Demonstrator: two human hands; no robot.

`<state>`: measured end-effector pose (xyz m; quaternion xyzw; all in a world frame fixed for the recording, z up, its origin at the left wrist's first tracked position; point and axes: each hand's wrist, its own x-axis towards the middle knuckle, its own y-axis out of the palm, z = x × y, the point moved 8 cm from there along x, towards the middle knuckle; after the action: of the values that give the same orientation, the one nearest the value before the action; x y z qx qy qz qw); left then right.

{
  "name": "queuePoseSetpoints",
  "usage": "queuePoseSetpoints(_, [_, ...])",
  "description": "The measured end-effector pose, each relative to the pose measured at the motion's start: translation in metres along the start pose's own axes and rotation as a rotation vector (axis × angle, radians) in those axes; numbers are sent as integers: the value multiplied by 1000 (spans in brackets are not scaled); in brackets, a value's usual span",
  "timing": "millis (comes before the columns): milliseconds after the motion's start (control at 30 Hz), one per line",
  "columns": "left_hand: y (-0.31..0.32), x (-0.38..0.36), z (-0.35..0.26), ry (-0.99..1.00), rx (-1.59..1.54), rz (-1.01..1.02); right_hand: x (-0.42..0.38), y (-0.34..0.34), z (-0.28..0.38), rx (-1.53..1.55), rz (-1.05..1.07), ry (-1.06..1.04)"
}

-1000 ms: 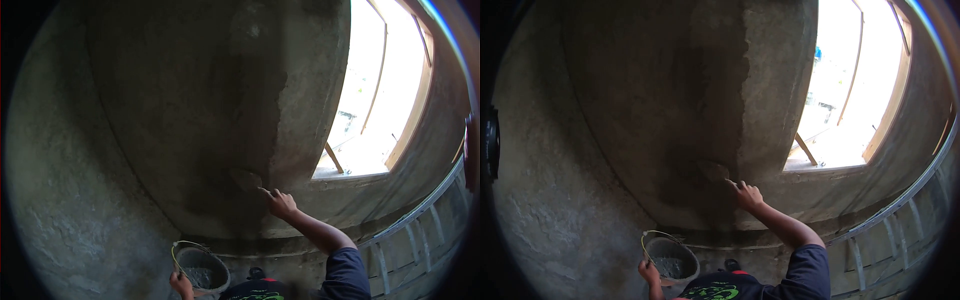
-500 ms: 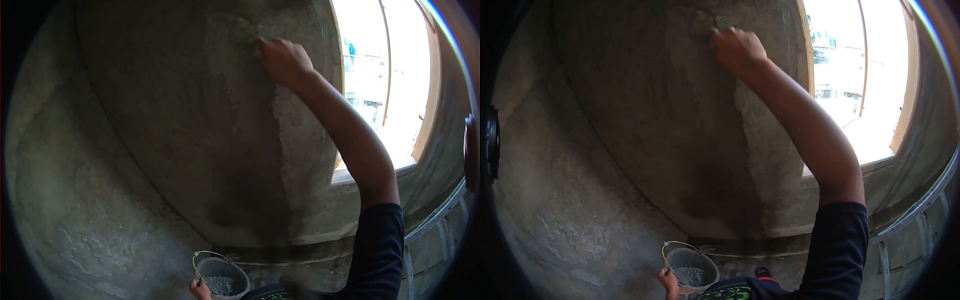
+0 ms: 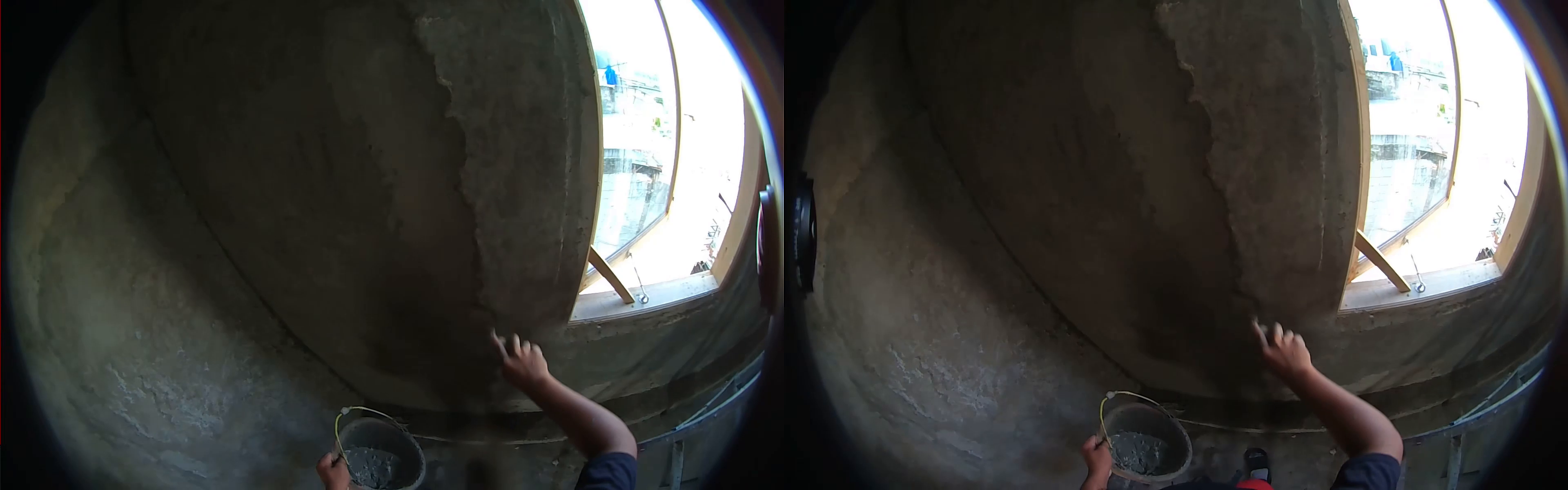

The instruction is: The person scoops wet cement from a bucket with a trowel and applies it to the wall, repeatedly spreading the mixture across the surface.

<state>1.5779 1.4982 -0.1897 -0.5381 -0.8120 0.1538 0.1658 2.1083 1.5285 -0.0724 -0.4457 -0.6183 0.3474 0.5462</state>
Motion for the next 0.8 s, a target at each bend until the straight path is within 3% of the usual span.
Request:
queuePoseSetpoints(33, [-2,3,1,0,5,-8,-19,29,5,82,134,2])
queuePoseSetpoints(167, [16,0,-4,52,46,72,-67,89,1,123,285,-57])
queuePoseSetpoints(300, [26,15,31,77,192,78,-17,-35,-3,171,16,-123])
queuePoseSetpoints(367, [34,17,42,54,143,66,38,-167,-13,78,-422,-125])
queuePoseSetpoints(533, [29,1,0,33,74,31,165,-412,-59,135,-981,-55])
queuePoseSetpoints(633, [26,-6,-7,41,73,1,215,-466,-62,68,-871,41])
queuePoseSetpoints(800, [20,0,4,86,140,-19,211,-434,-50,-46,-628,7])
